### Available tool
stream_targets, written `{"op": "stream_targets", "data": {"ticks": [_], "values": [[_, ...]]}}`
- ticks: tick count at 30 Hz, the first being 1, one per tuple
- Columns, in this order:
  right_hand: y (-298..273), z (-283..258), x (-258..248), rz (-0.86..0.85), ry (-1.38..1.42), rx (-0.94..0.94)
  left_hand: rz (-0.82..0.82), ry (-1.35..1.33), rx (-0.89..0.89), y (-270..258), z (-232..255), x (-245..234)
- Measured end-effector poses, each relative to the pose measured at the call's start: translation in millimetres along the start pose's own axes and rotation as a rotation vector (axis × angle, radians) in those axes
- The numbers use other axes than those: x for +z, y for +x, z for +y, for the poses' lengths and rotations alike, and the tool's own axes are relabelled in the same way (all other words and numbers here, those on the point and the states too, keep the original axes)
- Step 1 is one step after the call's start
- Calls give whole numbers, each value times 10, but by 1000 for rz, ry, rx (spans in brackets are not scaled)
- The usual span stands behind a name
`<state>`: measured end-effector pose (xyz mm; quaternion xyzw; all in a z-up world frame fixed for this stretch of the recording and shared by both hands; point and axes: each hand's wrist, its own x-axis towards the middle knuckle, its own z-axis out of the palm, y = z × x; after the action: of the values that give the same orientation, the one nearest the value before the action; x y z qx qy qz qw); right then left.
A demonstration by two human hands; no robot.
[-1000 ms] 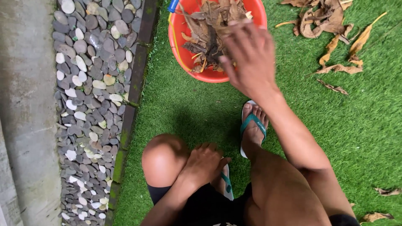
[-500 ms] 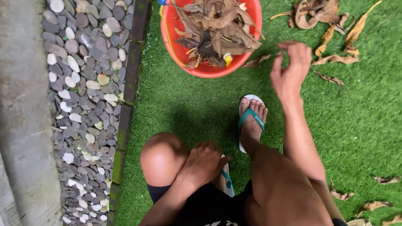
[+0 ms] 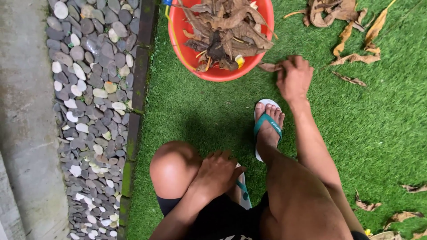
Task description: The person kneels on artificial turf and repeatedly picks up dry leaves and small flowers by hand, placing them into a red bucket. The person moves slightly to reach different areas of the turf while continuing to collect debris.
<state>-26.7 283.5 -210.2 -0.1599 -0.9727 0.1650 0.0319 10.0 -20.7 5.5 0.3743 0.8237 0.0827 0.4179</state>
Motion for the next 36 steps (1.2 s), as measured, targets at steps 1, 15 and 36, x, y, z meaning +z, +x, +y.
{"op": "stream_targets", "data": {"ticks": [1,15,36], "values": [[-8,-3,-55,63,45,53,-43,2,-16,-5,5,-15],[694,-1184,-1298,566,330,-326,10,-49,-57,-92,-13,-38],[282,-705,-512,141,1233,478,-46,-31,-24,110,-42,-41]]}}
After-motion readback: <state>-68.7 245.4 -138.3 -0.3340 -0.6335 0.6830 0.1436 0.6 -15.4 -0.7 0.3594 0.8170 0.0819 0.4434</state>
